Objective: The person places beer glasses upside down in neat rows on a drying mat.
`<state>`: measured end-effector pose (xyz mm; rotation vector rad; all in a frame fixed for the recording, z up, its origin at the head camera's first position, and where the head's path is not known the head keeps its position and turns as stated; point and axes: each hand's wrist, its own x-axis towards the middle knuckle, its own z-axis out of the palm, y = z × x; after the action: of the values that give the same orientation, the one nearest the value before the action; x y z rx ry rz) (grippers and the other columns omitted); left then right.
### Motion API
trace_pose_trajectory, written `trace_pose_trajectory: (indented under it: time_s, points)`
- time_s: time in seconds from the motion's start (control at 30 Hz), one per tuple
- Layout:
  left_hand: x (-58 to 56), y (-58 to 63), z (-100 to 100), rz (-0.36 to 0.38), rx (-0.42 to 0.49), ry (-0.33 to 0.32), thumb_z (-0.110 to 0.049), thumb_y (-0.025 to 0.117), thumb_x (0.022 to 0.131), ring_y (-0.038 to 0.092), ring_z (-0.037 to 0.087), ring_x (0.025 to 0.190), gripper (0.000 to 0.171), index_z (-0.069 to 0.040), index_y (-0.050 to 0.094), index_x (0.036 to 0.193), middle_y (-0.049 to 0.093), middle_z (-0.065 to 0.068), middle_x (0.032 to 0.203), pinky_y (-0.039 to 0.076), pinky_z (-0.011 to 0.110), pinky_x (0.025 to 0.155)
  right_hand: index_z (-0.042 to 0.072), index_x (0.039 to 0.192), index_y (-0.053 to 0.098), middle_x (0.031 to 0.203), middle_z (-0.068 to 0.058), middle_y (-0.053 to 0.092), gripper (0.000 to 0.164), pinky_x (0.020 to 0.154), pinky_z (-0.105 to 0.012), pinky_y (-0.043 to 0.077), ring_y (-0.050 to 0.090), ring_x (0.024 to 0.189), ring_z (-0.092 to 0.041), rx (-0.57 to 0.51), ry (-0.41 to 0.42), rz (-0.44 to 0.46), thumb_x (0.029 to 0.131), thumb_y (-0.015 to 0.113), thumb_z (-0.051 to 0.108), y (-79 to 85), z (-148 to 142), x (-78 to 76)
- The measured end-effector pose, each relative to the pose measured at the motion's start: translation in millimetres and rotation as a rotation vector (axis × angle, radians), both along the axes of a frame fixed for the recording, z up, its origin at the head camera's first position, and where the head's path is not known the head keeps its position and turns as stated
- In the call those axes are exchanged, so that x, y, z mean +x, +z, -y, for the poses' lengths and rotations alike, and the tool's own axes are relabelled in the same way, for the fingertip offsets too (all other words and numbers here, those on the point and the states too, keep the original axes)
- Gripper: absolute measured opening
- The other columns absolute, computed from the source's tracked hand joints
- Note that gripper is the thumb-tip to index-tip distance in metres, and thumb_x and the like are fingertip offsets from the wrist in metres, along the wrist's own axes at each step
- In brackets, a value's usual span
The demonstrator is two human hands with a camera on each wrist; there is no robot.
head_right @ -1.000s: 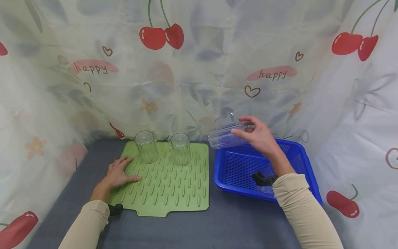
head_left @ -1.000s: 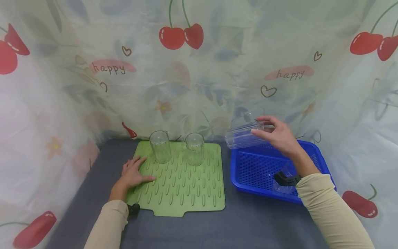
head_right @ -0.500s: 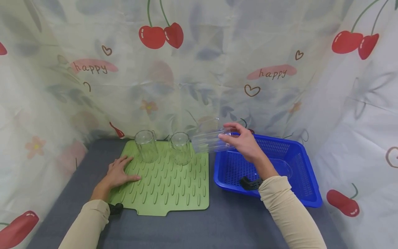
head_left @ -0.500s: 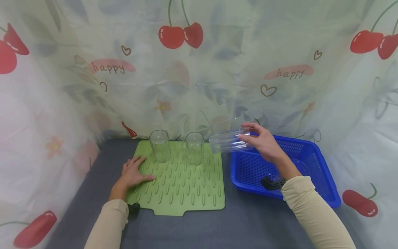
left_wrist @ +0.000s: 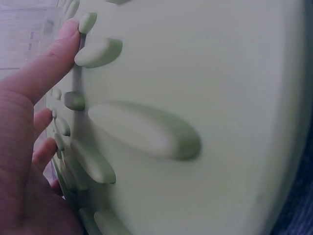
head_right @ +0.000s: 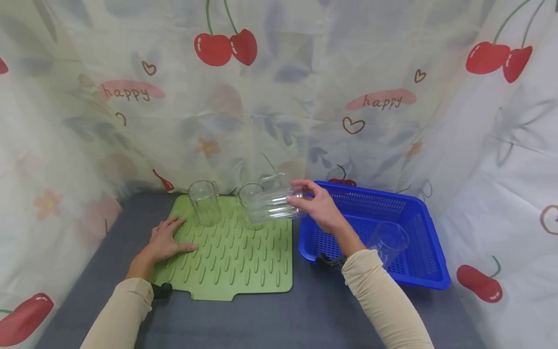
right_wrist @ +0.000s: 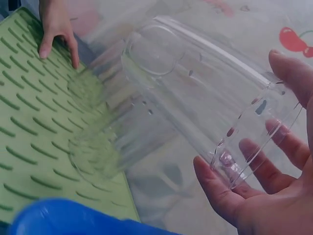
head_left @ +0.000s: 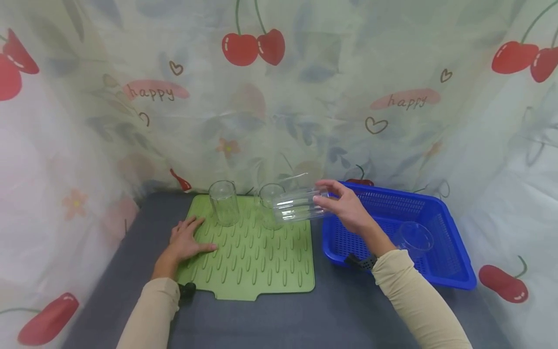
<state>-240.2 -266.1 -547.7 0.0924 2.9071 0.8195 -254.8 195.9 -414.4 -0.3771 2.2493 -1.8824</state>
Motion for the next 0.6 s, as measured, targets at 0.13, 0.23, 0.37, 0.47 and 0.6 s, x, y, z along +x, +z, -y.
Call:
trace_pose_trajectory:
  time_s: [0.13, 0.23, 0.37, 0.47, 0.6]
  points:
    - [-0.9, -0.9, 0, 0.003, 0.0, -0.004, -0.058, 0.084, 0.077, 0.004, 0.061, 0.151, 0.109, -0.009, 0.033, 0.16, 0.016, 0.025, 0.168, 0.013, 0.08, 0.116, 0.006, 0.147, 0.048, 0.142, -0.014, 0.051, 0.054, 0.091, -0.03, 0.057, 0.067, 0.105, -0.01, -0.044, 0.019, -0.006, 0.098, 0.068, 0.016, -7.5, 12, -0.1]
    - [-1.5, -2.7, 1, 0.004, 0.002, 0.003, -0.059, 0.084, 0.077, 0.004, 0.06, 0.151, 0.11, -0.009, 0.033, 0.16, 0.016, 0.024, 0.168, 0.013, 0.079, 0.115, 0.005, 0.146, 0.05, 0.14, -0.013, 0.052, 0.052, 0.087, -0.028, 0.058, 0.067, 0.102, -0.009, -0.083, 0.026, -0.008, 0.098, 0.068, 0.015, -13.2, 22, -0.6]
    - [-2.3, -5.1, 2, 0.002, 0.001, 0.007, -0.06, 0.083, 0.076, 0.004, 0.061, 0.151, 0.111, -0.009, 0.033, 0.16, 0.016, 0.025, 0.168, 0.013, 0.079, 0.115, 0.005, 0.144, 0.052, 0.135, -0.009, 0.055, 0.05, 0.083, -0.026, 0.057, 0.067, 0.1, -0.009, -0.12, 0.033, 0.01, 0.097, 0.068, 0.014, -18.9, 37, -0.1]
    - [-3.4, -6.3, 2, -0.001, 0.001, 0.0, -0.061, 0.083, 0.076, 0.004, 0.062, 0.151, 0.112, -0.008, 0.033, 0.16, 0.016, 0.026, 0.168, 0.012, 0.08, 0.115, 0.006, 0.142, 0.053, 0.132, -0.006, 0.055, 0.048, 0.085, -0.027, 0.057, 0.068, 0.101, -0.01, -0.13, 0.044, 0.03, 0.097, 0.068, 0.013, -21.6, 47, 2.3]
    - [-5.4, -8.1, 2, -0.003, -0.004, -0.002, -0.062, 0.083, 0.076, 0.004, 0.061, 0.151, 0.112, -0.009, 0.032, 0.16, 0.015, 0.025, 0.169, 0.012, 0.079, 0.116, 0.007, 0.141, 0.054, 0.13, -0.007, 0.055, 0.048, 0.088, -0.029, 0.057, 0.068, 0.1, -0.011, -0.135, 0.06, 0.045, 0.096, 0.069, 0.013, -26.2, 59, 6.3]
